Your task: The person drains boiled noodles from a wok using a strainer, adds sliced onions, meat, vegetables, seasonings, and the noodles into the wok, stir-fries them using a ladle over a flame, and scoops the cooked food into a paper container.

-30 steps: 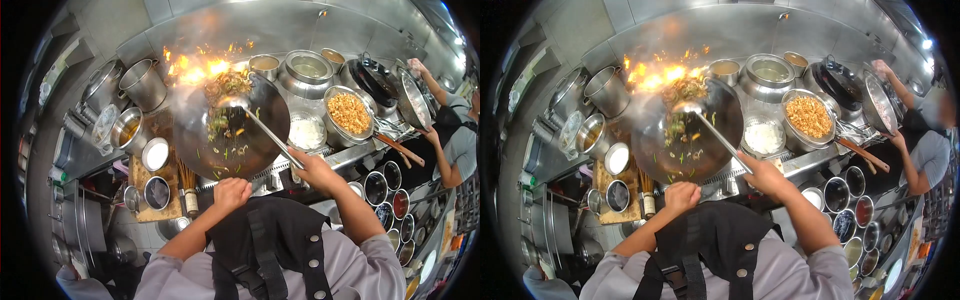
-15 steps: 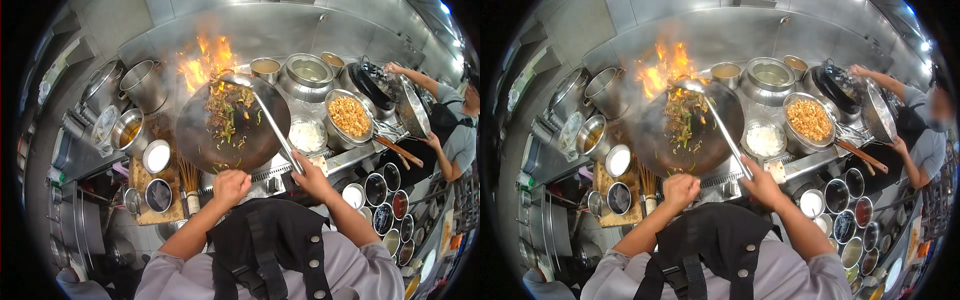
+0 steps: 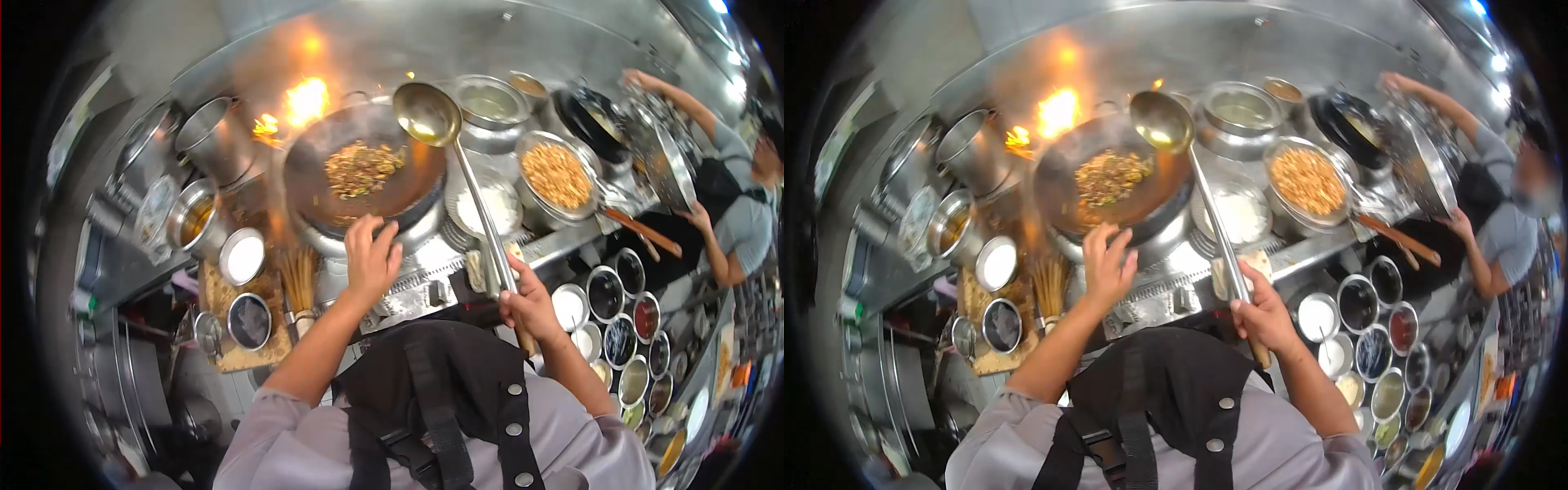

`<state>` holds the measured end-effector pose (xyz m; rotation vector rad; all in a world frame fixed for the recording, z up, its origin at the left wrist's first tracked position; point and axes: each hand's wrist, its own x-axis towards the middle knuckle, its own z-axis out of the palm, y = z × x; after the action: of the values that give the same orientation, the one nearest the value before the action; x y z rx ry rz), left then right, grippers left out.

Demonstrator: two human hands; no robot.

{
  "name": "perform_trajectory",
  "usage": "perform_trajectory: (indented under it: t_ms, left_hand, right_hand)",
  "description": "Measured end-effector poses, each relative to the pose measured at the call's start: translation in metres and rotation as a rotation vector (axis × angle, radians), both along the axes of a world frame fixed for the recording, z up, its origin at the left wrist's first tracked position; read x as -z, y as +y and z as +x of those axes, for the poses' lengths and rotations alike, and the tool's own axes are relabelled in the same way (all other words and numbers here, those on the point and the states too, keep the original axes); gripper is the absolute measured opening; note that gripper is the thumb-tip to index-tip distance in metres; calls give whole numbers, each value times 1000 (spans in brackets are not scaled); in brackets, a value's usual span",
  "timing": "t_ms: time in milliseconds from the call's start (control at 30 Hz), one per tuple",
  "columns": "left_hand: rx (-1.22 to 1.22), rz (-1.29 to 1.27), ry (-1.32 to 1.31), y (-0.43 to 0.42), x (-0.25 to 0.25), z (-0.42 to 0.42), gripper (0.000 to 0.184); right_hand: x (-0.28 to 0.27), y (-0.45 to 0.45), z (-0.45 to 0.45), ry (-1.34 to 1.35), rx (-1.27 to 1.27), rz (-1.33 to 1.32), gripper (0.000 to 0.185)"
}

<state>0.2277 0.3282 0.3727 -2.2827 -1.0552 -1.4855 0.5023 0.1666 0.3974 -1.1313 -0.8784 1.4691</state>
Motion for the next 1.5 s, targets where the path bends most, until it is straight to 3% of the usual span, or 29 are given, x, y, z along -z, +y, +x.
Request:
perform_trajectory:
  t_ms: [67,100,133,200,233,300,333,400,500,533,567,667,733,767,833,933,1000,1067,1100,1233,1267,1333,1500]
  left_hand:
    - [370,-363,-33,-28,48,18,33]
    - [572,-695,-46,-40,66,32,29]
    - [737,-1401,-139,-49,72,52,29]
    - [862,-2037,-474,-50,96,90,33]
    - [869,-2053,-459,-46,105,107,33]
    - [1017,-2458,-887,-37,116,143,39]
    - [974,-2436,-962,-37,115,159,40]
    - [619,-2485,-1211,-39,94,188,28]
    - [728,-2310,-1350,-27,134,203,16]
    - [608,-2312,-1407,-28,94,197,11]
    - [684,-2370,-1359,-33,75,180,11]
    - [792,-2425,-1237,-69,13,111,20]
    - [776,-2552,-1343,-85,-35,58,37]
    - [757,-2510,-1368,-92,-56,36,37]
    - [1092,-2509,-1384,-104,-91,-1,50]
    - [1113,-2380,-1399,-99,-122,-43,53]
    - [1108,-2173,-1281,-83,-129,-63,54]
    - [828,-1877,-966,-56,-129,-76,45]
    - [541,-1699,-838,-45,-125,-76,43]
    - [-9,-1208,-195,32,-60,-100,52]
    - [-6,-1203,-192,49,-35,-108,52]
    - [-309,-728,221,74,6,-118,58]
    - [-423,-785,337,82,14,-113,62]
  right_hand:
    - [-10,-16,15,162,7,-3,76]
    - [-12,-24,19,220,18,-1,75]
    - [-14,-31,23,279,20,4,74]
    - [-20,-46,30,322,75,-30,73]
    - [-21,-54,35,336,99,-35,73]
    - [-15,-73,47,296,144,-40,76]
    - [-11,-83,54,299,161,-44,76]
    - [-7,-104,67,237,211,-75,78]
    - [-10,-126,80,261,254,-77,82]
    - [-10,-131,84,266,269,-63,83]
    - [-13,-133,86,272,271,-47,84]
    - [-16,-138,93,245,318,-39,85]
    - [-13,-136,96,239,347,12,85]
    - [-16,-132,96,239,353,40,85]
    - [-18,-122,95,243,375,107,85]
    - [-27,-101,93,237,342,151,86]
    - [-31,-87,87,221,319,160,85]
    - [-34,-75,77,172,300,118,84]
    - [-32,-69,73,157,272,114,82]
    - [-23,-58,56,181,206,88,81]
    - [-21,-57,53,191,182,75,80]
    - [-18,-59,48,199,163,65,80]
    - [-18,-64,44,91,187,22,79]
